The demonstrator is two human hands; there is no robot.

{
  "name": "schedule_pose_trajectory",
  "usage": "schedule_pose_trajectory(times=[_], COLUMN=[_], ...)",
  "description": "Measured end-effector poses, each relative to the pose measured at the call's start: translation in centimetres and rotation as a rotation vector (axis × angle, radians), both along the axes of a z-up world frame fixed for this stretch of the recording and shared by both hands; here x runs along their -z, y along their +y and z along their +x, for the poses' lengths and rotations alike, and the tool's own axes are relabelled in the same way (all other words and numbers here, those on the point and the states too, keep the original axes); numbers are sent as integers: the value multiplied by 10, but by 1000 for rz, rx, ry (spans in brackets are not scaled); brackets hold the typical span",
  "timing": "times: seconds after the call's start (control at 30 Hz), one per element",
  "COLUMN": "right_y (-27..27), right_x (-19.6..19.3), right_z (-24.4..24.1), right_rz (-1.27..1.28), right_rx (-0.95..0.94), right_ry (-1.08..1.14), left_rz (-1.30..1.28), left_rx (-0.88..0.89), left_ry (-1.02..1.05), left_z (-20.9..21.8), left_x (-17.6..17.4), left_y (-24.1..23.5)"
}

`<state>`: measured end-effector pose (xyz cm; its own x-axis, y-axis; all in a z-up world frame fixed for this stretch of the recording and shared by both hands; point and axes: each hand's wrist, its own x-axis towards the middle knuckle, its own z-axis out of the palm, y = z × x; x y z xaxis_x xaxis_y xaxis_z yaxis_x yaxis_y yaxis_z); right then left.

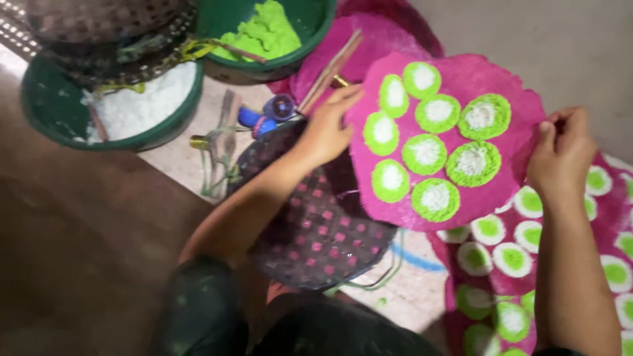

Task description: The person organizes colored cakes on circular trays and places the trays into a large steamer on a stove.

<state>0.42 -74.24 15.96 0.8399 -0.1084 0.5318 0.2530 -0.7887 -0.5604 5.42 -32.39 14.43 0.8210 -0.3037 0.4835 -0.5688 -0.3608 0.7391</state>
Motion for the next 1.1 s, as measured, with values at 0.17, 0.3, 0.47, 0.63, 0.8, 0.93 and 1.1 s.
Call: schedule_pose_trajectory(times=[0.17, 0.3, 0.47, 0.63, 0.8, 0.93, 1.1], right_y=[121, 188, 222, 292, 415, 455, 455], right_x=[27, 74, 98, 94, 135, 175, 184], right_z=[-46, -86, -102, -21, 111, 166, 179], right_rz=[44, 85, 20, -53, -46, -162, -80], right_rx=[29, 128, 224, 40, -242, -194, -251], right_ry=[83, 185, 370, 111, 252, 360, 332], left_rz=[126, 78, 47, 1, -16, 39, 10], left_rx=[18, -3, -107, -216, -226, -270, -186], left_ry=[54, 135, 470, 260, 236, 63, 88], left_z=[-49, -102, -128, -108, -72, -51, 3], left_x=[9, 45, 74, 71, 69, 82, 103], left_y=[139, 188, 221, 246, 248, 242, 233])
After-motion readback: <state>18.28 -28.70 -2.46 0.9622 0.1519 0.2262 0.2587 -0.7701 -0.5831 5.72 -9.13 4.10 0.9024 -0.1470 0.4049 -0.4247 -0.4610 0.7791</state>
